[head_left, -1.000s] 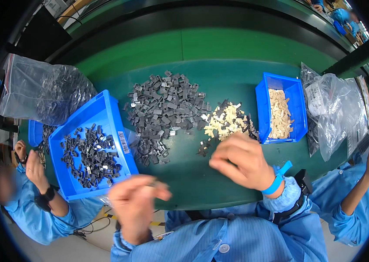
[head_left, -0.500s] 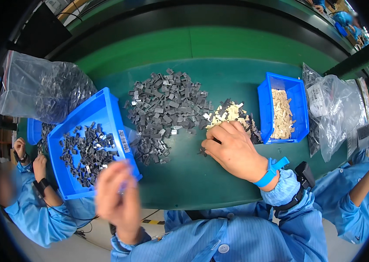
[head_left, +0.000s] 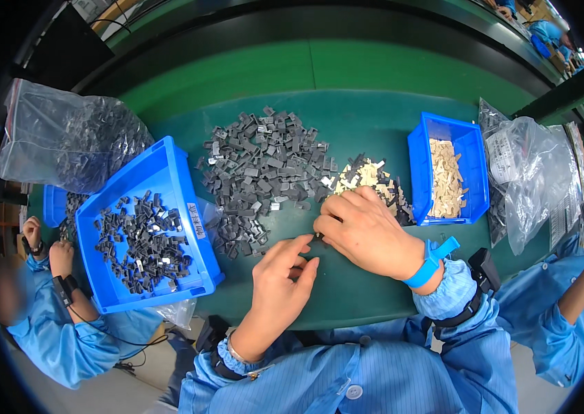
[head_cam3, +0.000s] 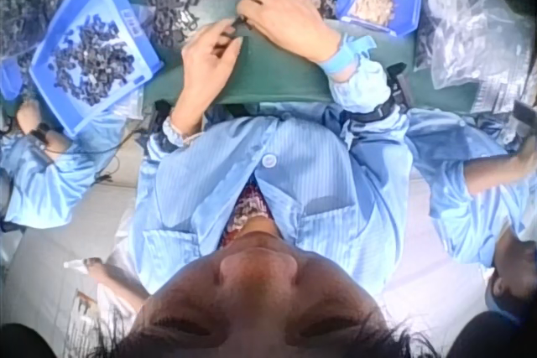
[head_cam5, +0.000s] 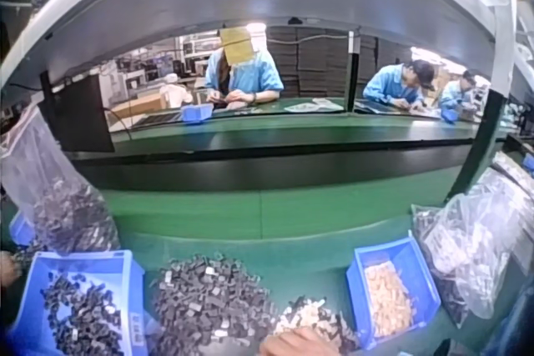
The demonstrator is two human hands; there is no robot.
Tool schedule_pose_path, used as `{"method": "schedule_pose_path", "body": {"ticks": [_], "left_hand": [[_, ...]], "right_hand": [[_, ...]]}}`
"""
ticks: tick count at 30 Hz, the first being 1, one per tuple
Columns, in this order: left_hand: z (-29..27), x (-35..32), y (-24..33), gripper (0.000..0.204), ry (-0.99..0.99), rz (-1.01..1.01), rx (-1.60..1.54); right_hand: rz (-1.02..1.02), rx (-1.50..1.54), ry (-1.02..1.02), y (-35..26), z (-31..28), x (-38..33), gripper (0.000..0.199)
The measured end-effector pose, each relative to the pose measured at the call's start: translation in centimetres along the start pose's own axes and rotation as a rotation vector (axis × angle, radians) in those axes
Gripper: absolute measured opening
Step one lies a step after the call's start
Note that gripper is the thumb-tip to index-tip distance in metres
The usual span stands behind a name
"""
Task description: Assembling two small plastic pieces (one black, one white) together by hand at an assembly station.
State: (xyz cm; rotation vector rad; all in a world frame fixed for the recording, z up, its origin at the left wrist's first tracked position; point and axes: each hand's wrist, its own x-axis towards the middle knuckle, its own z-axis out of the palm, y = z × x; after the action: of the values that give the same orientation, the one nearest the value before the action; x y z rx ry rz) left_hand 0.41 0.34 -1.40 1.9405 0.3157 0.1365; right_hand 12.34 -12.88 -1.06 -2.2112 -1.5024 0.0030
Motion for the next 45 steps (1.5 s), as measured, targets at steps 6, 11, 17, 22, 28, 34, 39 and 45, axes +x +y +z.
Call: {"method": "schedule_pose_path", "body": {"ticks": [6, 11, 17, 22, 28, 34, 39, 45], "left_hand": [[0.5, 0.8, 0.1, 0.031, 0.049, 0.056, 0.081], [0.4, 0.9, -0.1, 0.026, 0.064, 0.052, 0.023], [-1.7, 1.4, 1.4, 0.035, -0.258, -0.516, -0.961], [-2.9, 1.0, 1.9, 0.025, -0.498, -0.576, -1.213], [-2.3, -0.4, 3.1, 0.013, -0.259, -0.391, -0.862], [-1.8, -1.3, 3.7, 0.012, -0.16, -0.077, -0.626], [-1.5, -1.4, 3.8, 0.012, -0.005, 0.267, -0.174], [-1.1, -1.4, 3.2, 0.015, 0.075, 0.546, 0.104]], "right_hand": [[-0.025, 0.099, 0.048, 0.4, 0.1, -0.5, 0.006], [0.032, 0.342, 0.097, 0.9, -1.0, -0.8, 0.01], [-0.017, 0.584, 0.146, 0.0, -2.9, -0.7, 0.012], [-0.164, 0.494, 0.215, -1.6, -3.9, -0.9, 0.016], [-0.117, 0.479, 0.293, -1.9, -4.4, -1.1, 0.017], [-0.056, 0.43, 0.286, -3.0, -4.3, -1.7, 0.019], [0.037, 0.615, 0.265, -3.3, -3.7, -2.0, 0.014], [0.119, 0.658, 0.218, -4.1, -3.8, -2.2, 0.01]]}}
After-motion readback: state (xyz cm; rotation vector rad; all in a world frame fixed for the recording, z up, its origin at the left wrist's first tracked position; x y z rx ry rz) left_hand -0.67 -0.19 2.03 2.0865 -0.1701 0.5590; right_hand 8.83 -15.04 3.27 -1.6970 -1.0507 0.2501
